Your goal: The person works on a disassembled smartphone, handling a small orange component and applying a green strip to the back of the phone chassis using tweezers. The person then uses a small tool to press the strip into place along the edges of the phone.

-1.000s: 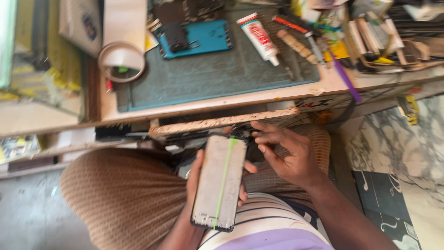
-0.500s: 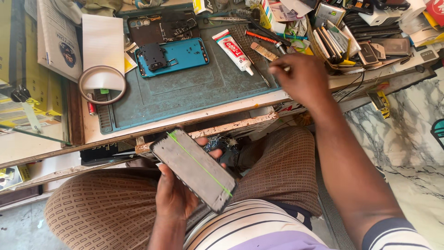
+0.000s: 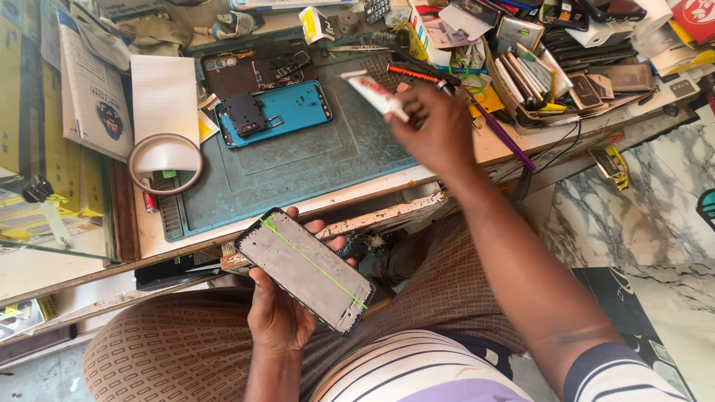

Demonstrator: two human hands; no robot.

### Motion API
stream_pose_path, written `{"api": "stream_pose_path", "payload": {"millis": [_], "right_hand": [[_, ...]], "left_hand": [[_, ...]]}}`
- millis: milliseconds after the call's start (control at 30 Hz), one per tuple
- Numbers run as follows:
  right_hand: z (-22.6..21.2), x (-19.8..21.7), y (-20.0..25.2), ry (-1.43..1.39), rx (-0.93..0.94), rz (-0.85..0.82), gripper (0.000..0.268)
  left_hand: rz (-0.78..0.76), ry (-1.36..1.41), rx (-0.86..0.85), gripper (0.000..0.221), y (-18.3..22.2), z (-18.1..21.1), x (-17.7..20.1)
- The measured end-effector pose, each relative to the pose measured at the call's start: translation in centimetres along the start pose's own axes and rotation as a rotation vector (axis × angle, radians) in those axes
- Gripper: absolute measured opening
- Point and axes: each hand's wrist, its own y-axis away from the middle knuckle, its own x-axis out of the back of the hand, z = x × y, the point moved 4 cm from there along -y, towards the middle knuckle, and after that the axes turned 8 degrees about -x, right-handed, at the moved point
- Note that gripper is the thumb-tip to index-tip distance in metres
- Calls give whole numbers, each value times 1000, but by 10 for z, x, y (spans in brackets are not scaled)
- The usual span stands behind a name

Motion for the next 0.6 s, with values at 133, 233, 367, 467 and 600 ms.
{"api": "stream_pose_path", "payload": {"millis": [133,233,367,467,600], "right_hand": [[13,21,-25,42,76,53,14],[16,36,-43,86,141,92,9],[10,48,-53,129,209,45,12],[8,40,-48,171,149,-149,16],[8,28,-42,164,127,-458,28]], "left_hand": [[9,10,19,104,1,-3,7],[4,11,28,104,2,-5,9],[1,15,26,104,3,-7,11],[4,25,9,103,3,-6,13],[-13,26,-5,98,4,-5,15]]}}
